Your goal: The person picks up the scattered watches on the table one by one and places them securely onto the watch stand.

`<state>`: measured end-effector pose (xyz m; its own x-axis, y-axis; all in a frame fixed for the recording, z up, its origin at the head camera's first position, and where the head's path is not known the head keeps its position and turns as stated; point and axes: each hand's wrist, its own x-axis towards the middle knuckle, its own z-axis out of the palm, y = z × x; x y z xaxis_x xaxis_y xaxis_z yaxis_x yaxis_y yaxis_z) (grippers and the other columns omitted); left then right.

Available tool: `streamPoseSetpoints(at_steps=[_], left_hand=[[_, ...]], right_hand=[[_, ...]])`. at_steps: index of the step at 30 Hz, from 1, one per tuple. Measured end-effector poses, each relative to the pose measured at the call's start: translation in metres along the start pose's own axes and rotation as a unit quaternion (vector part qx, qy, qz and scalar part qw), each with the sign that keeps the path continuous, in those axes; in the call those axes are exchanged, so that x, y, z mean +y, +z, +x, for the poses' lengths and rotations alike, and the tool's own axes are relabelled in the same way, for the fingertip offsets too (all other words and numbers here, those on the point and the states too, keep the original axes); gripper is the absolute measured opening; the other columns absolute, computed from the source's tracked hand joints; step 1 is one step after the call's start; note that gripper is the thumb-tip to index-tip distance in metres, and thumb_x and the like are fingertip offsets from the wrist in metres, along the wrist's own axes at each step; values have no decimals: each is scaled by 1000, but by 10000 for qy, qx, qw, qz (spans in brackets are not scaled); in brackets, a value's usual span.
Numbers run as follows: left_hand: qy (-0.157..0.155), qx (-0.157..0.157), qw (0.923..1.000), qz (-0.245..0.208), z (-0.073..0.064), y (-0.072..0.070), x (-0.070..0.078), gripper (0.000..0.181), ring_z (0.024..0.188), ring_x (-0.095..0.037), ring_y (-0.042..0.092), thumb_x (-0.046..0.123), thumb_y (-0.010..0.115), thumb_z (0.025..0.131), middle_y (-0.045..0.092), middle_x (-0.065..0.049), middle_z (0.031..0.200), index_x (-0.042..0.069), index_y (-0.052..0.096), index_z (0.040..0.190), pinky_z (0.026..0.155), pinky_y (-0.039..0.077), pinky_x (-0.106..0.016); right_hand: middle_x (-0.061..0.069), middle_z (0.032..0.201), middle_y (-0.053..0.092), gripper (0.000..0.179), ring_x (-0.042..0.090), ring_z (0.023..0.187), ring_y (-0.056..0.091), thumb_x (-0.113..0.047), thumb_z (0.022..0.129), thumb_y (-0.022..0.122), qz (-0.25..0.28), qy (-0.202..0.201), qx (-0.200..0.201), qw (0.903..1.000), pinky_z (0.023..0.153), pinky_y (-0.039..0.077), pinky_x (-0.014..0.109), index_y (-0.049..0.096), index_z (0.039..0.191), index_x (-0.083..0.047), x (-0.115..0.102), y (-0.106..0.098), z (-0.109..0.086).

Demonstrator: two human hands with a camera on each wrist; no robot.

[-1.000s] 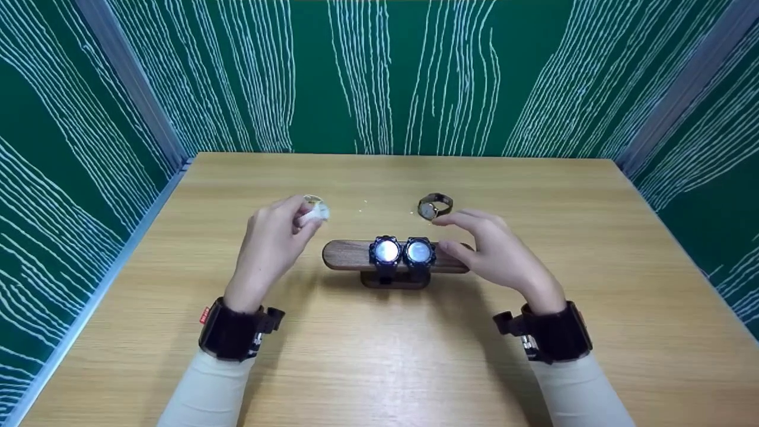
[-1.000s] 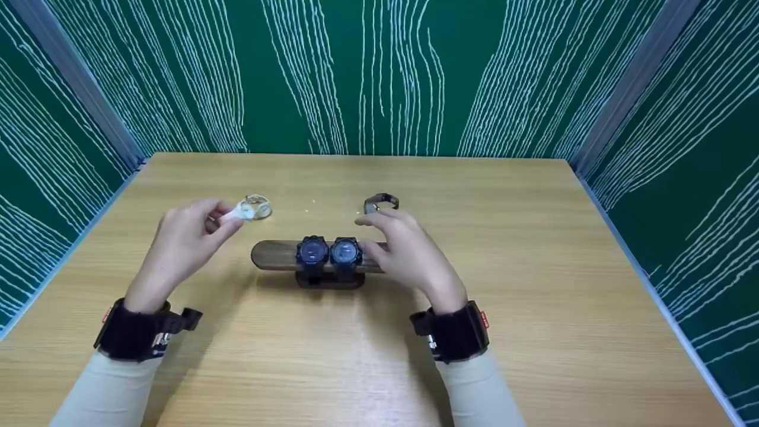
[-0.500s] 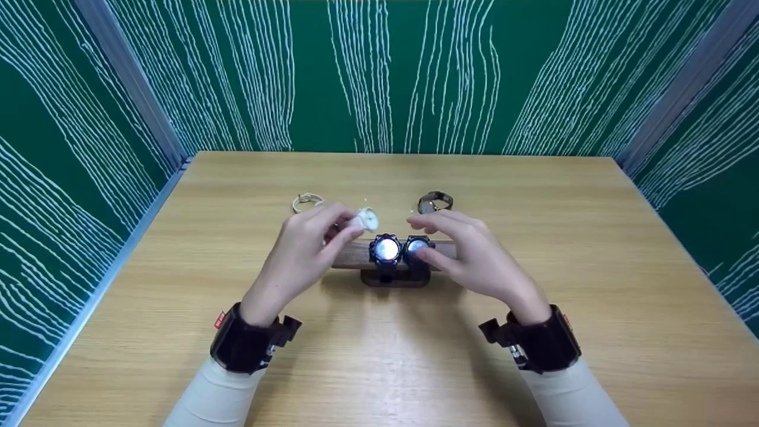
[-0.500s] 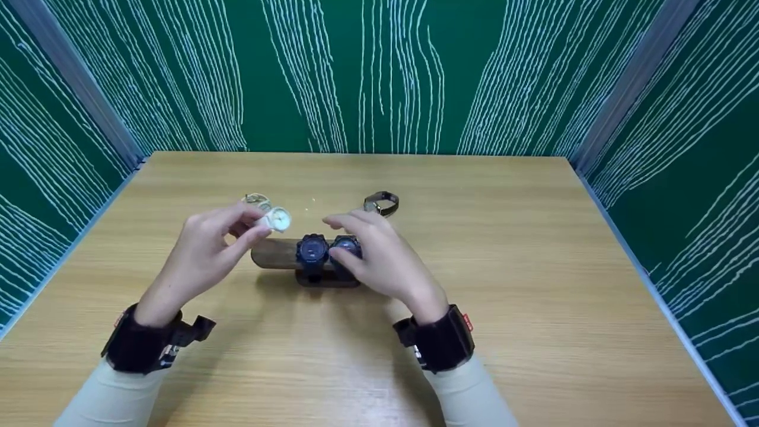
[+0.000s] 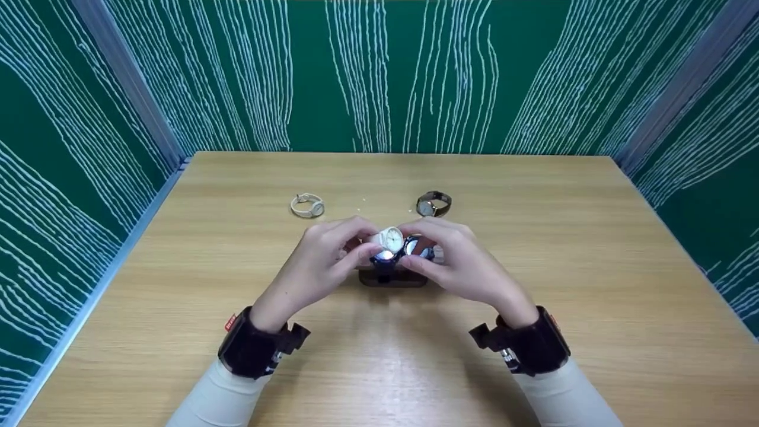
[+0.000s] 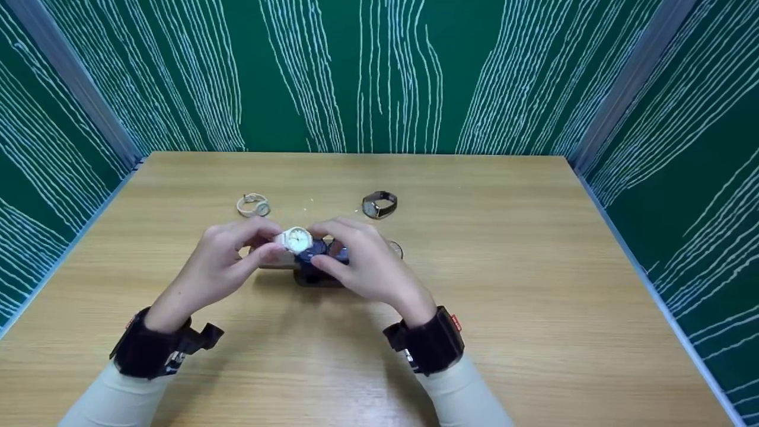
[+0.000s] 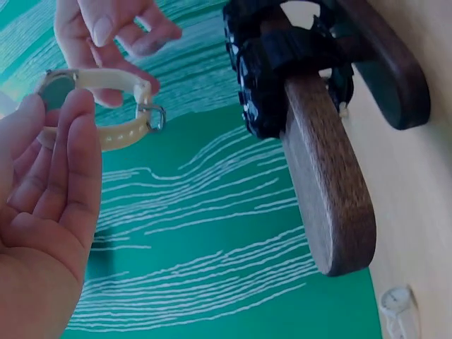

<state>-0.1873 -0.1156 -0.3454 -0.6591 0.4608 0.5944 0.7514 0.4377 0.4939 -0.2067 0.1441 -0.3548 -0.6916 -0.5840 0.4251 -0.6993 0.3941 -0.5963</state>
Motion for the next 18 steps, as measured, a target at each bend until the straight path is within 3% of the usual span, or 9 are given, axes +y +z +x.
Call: streamPoseSetpoints(at_steps=[7,18], left_hand=[[50,-130,9996,-235,1,5,-3,17,79,-6,65,25,69,104,72,1,93,9,73,109,71,58,-24],[-81,-249,9993,-250,0,9,-7,19,76,-5,67,24,68,106,74,1,94,9,74,115,70,59,-23]], right_hand=[[-2,108,73,20,14,91,73,-14,97,79,239,-112,104,9996,83,62,38,74,116,-10,1,-1,0],[1,101,73,14,15,84,73,-13,100,76,911,101,-155,9957,80,62,29,69,111,-6,0,-6,-3]])
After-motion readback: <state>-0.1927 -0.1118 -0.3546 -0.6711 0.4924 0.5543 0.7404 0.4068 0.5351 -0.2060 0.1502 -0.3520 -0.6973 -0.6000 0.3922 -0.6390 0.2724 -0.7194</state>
